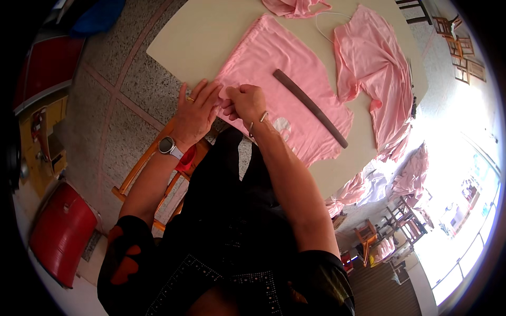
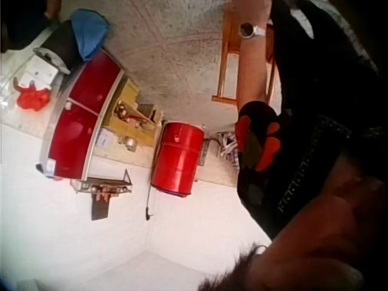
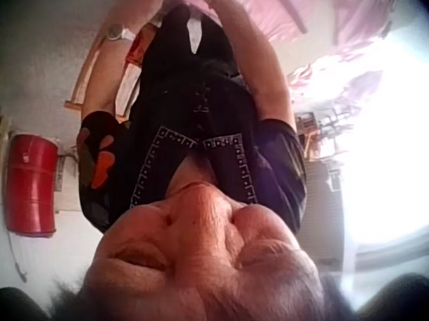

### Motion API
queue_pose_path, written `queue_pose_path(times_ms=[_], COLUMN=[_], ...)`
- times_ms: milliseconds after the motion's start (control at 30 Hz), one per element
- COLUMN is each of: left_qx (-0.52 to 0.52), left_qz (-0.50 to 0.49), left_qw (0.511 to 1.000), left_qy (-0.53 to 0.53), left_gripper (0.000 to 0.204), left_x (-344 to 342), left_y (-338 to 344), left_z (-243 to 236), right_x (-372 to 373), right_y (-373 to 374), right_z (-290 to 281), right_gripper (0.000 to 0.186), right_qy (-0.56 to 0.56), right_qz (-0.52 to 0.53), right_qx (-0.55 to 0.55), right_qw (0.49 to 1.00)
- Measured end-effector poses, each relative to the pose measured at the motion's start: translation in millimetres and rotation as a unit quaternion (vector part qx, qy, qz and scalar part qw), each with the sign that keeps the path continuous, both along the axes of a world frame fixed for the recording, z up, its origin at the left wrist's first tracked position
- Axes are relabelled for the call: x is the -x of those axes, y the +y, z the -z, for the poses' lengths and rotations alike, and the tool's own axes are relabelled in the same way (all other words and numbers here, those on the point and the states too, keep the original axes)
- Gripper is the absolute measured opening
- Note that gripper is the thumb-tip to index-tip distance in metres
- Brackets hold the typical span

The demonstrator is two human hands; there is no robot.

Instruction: The person measures and marks a pink garment using a wooden stick and chalk, then cuts the fabric using scissors.

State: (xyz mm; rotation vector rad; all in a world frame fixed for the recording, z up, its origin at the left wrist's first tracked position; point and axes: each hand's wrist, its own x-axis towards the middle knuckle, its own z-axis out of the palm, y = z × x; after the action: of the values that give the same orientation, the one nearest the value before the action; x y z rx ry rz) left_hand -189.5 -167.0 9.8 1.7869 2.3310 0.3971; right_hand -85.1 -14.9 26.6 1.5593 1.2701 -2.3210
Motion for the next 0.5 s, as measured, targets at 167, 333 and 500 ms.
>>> queue_pose_path(times_ms=[167,333,500], left_qx=[-0.011,0.0,0.0], left_qz=[-0.008,-0.009,-0.01], left_qw=[1.0,1.0,1.0], left_qy=[0.002,-0.005,-0.011], left_gripper=[0.047,0.043,0.04], left_x=[-2.1,-1.4,-1.6], left_y=[0.0,-0.4,-1.0], left_z=[5.8,3.7,4.7], right_x=[3.3,-8.5,-14.9], right_y=[2.6,14.8,24.7], right_z=[7.4,7.9,0.1], right_gripper=[0.021,0.02,0.019], right_qy=[-0.021,-0.034,-0.046], right_qz=[0.009,0.03,0.028], right_qx=[0.005,-0.006,-0.01], right_qw=[1.0,0.999,0.998])
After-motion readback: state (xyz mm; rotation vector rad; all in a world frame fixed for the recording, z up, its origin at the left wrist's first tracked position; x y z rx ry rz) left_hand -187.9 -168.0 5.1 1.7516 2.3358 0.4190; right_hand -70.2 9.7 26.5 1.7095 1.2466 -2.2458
